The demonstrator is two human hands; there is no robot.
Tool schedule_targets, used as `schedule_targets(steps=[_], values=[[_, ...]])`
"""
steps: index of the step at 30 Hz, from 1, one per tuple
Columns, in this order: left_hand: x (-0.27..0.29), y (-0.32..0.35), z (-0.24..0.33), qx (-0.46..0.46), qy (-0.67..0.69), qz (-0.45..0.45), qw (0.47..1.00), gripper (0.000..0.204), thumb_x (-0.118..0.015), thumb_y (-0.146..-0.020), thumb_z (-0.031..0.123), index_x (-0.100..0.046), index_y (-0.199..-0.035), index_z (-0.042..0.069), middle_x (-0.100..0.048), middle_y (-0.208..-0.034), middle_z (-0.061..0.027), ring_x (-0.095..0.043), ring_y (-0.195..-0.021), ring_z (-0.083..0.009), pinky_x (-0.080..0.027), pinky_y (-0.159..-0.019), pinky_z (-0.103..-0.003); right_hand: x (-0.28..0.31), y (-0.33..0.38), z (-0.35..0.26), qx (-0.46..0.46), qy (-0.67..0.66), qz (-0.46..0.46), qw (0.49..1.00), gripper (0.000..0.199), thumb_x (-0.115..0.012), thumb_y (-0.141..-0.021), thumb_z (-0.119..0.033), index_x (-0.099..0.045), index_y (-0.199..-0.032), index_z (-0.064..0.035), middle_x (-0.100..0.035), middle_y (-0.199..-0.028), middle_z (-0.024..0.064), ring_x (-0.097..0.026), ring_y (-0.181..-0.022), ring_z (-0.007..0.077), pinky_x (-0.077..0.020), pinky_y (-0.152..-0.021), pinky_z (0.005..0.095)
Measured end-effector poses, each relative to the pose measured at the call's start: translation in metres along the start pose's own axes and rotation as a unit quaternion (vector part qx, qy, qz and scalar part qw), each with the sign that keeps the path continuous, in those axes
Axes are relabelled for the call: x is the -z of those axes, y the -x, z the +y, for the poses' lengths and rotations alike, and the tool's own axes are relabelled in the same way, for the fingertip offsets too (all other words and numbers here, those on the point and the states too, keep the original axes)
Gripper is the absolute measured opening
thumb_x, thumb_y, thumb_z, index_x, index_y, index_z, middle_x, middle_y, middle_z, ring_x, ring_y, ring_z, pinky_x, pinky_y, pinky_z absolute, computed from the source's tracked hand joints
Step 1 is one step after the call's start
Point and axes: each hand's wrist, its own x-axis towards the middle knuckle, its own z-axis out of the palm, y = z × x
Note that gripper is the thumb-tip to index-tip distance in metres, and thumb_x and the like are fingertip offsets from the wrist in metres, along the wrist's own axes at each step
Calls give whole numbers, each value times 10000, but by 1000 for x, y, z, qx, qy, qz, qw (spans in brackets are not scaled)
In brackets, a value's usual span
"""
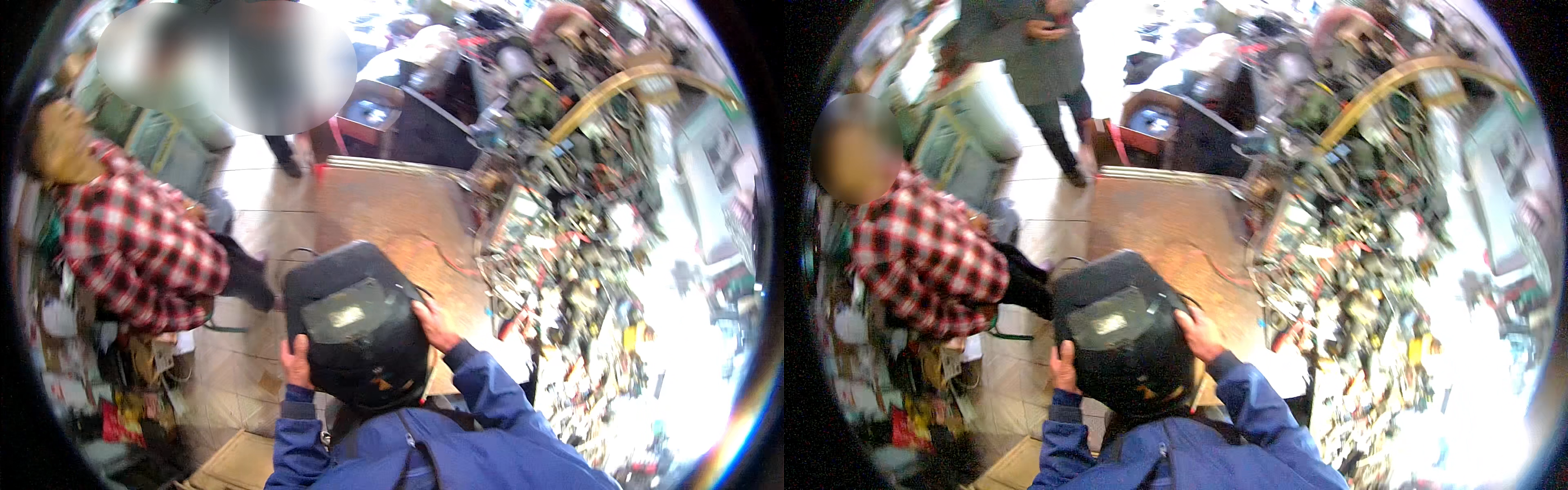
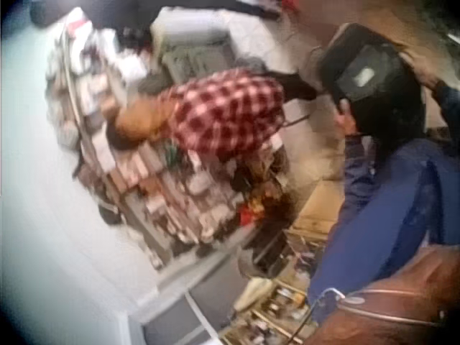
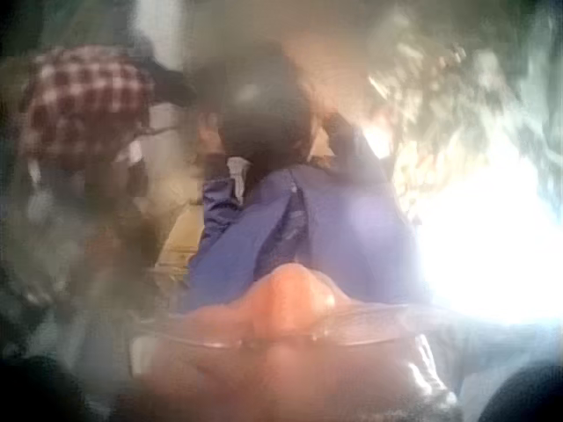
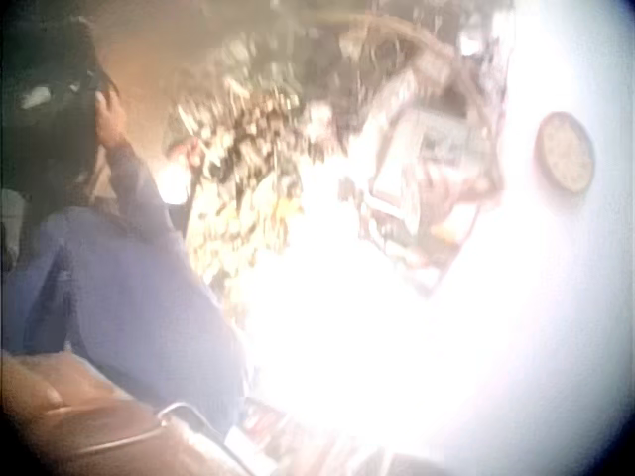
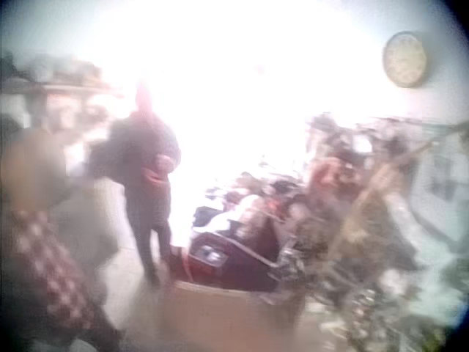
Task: The person handles a black appliance, placing it on a workbench and removing a small cover. They then pick up a round gold-colored appliance, flip it over, and use a screwdriver to remove screws from the bottom cover. The person removes the cover to expose the internal wiring.
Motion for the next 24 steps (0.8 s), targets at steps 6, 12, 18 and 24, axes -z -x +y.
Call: schedule_targets(steps=[6,12,18,24], values=[[-5,4,16,40,47,-72,995,611,-685,-1015,467,-548,-1418,28,-670,-1276,-118,-691,-1065,-251,-585,-918,-389,9,42,-26,-44,112,101,988,657,-543,-1035,-572,-621,-1356,-3,-709,-1221,280,-664,-1181,445,-509,-1005,470],[-10,8,25,53,82,-95,991,593,-648,-1041,454,-541,-1443,32,-661,-1321,-125,-683,-1121,-249,-573,-964,-381,77,85,46,-116,24,172,978,549,-581,-1045,-501,-631,-1346,-45,-717,-1171,264,-706,-1029,468,-560,-850,514],[40,-12,-25,-57,-117,-10,991,486,-650,-1056,431,-645,-1301,11,-708,-1182,-87,-652,-1045,-176,-547,-920,-356,239,149,135,-68,-176,498,846,439,-487,-1099,-290,-527,-1474,-66,-624,-1142,89,-591,-1010,220,-476,-853,376],[-18,1,14,6,-114,51,992,533,-759,-974,432,-622,-1276,15,-678,-1156,-70,-618,-1044,-181,-513,-933,-361,319,220,156,-12,-174,648,742,599,-363,-1133,-334,-255,-1678,-110,-277,-1730,106,-237,-1599,288,-180,-1310,492]])
